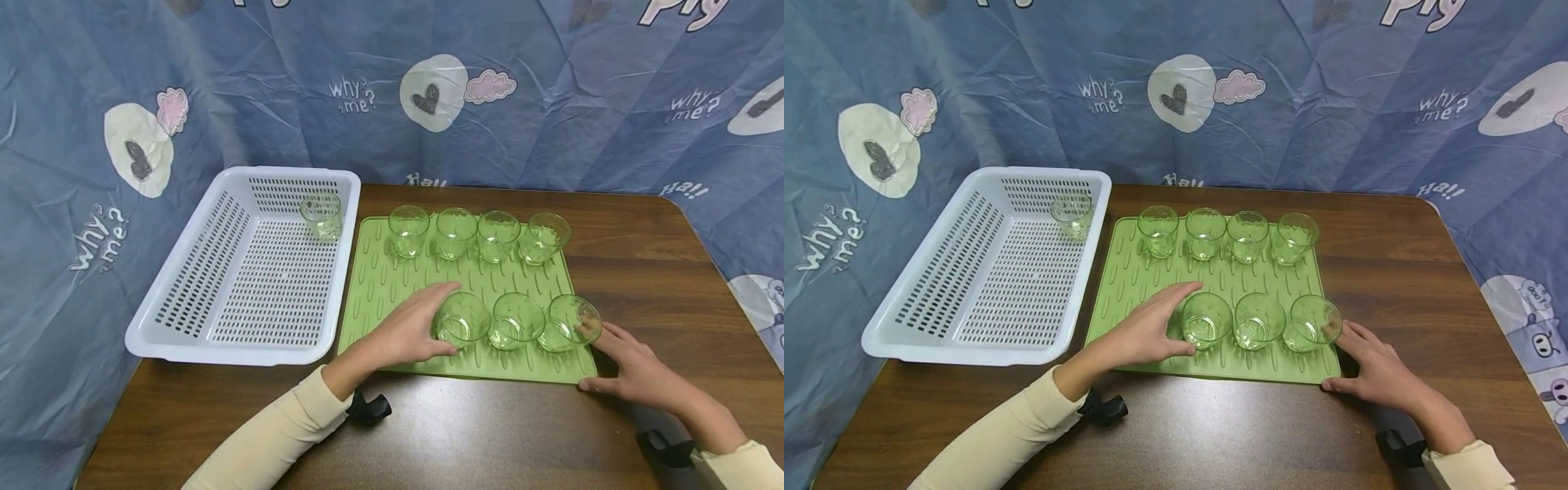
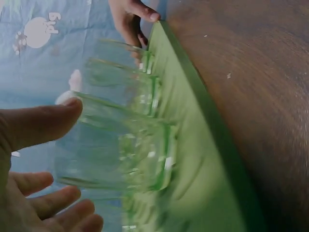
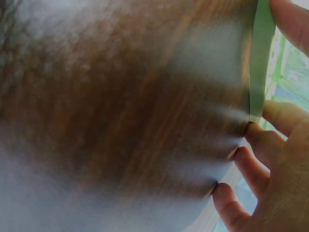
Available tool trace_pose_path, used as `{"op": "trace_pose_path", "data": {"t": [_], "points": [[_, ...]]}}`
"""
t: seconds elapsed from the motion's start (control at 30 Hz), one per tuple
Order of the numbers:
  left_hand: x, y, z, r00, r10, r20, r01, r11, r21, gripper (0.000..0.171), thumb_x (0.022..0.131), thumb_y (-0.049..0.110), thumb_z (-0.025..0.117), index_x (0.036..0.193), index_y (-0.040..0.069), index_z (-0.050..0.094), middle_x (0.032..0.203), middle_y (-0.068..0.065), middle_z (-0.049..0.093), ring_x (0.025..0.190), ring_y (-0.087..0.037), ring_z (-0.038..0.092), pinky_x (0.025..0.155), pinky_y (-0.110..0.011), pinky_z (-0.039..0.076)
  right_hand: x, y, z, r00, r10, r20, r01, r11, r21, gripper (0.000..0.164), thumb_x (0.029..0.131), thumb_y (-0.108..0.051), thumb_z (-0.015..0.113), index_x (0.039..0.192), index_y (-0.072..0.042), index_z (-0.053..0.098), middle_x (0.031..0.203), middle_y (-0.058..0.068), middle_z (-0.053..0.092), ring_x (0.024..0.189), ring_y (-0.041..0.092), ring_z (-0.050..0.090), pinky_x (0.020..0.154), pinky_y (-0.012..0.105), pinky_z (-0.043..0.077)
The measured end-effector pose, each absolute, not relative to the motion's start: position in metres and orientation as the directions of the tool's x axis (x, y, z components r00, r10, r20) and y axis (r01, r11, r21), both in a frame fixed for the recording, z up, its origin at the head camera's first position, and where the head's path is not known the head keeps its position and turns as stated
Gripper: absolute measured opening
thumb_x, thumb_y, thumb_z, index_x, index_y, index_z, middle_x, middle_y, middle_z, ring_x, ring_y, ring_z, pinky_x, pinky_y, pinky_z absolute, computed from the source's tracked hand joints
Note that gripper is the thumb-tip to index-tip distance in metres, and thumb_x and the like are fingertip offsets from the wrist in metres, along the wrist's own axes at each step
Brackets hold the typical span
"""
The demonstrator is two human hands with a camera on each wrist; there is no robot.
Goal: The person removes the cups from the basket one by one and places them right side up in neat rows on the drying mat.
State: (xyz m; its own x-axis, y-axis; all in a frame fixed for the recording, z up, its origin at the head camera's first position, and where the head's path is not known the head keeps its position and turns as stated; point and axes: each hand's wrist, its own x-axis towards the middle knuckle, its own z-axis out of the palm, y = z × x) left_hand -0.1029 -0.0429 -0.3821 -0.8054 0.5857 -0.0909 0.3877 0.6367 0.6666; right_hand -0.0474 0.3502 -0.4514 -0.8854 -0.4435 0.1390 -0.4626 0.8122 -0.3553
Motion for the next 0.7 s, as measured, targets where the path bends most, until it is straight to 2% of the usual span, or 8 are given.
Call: {"op": "trace_pose_path", "data": {"t": [0.17,0.33,0.43,0.53,0.63,0.7], "points": [[-0.091,-0.065,-0.356,-0.823,0.568,-0.010,0.435,0.641,0.632,0.094,0.081,0.026,0.080,0.157,0.016,0.027,0.164,-0.004,0.029,0.152,-0.024,0.028,0.126,-0.043,0.022,-0.047,0.350,-0.451,-0.894,-0.427,0.137,-0.447,0.822,-0.354,0.100,0.064,-0.031,0.091,0.151,-0.017,0.044,0.160,-0.010,0.035,0.136,-0.022,0.004,0.082,0.072,0.046],[-0.084,-0.095,-0.327,-0.823,0.562,0.077,0.501,0.656,0.565,0.086,0.084,0.030,0.078,0.155,0.014,0.032,0.162,-0.007,0.033,0.151,-0.027,0.031,0.124,-0.048,0.024,-0.049,0.351,-0.451,-0.895,-0.424,0.141,-0.446,0.825,-0.347,0.100,0.064,-0.031,0.091,0.151,-0.018,0.043,0.161,-0.011,0.034,0.136,-0.022,0.004,0.082,0.072,0.046],[-0.086,-0.113,-0.312,-0.825,0.556,0.102,0.520,0.675,0.523,0.084,0.085,0.030,0.077,0.154,0.013,0.034,0.162,-0.008,0.033,0.150,-0.028,0.031,0.124,-0.049,0.025,-0.049,0.351,-0.451,-0.896,-0.424,0.131,-0.442,0.827,-0.348,0.100,0.064,-0.032,0.091,0.151,-0.017,0.043,0.160,-0.007,0.036,0.138,-0.020,0.006,0.083,0.072,0.046],[-0.089,-0.128,-0.298,-0.828,0.547,0.125,0.531,0.692,0.490,0.081,0.085,0.029,0.076,0.153,0.012,0.036,0.161,-0.009,0.033,0.150,-0.030,0.032,0.123,-0.053,0.026,-0.048,0.351,-0.450,-0.905,-0.412,0.105,-0.422,0.835,-0.352,0.100,0.066,-0.032,0.090,0.152,-0.018,0.042,0.159,0.003,0.040,0.145,-0.005,0.016,0.083,0.074,0.044],[-0.092,-0.140,-0.286,-0.834,0.532,0.147,0.530,0.698,0.481,0.076,0.086,0.027,0.075,0.151,0.011,0.038,0.160,-0.010,0.035,0.150,-0.031,0.032,0.122,-0.056,0.027,-0.047,0.351,-0.450,-0.911,-0.404,0.086,-0.407,0.843,-0.353,0.100,0.066,-0.033,0.090,0.152,-0.019,0.041,0.155,0.011,0.044,0.146,0.011,0.027,0.085,0.075,0.043],[-0.095,-0.147,-0.280,-0.837,0.523,0.161,0.531,0.704,0.472,0.075,0.087,0.027,0.074,0.151,0.011,0.039,0.160,-0.010,0.036,0.150,-0.031,0.031,0.122,-0.056,0.026,-0.047,0.350,-0.451,-0.912,-0.402,0.084,-0.404,0.843,-0.356,0.099,0.067,-0.033,0.090,0.152,-0.019,0.041,0.154,0.013,0.044,0.145,0.013,0.029,0.085,0.075,0.043]]}}
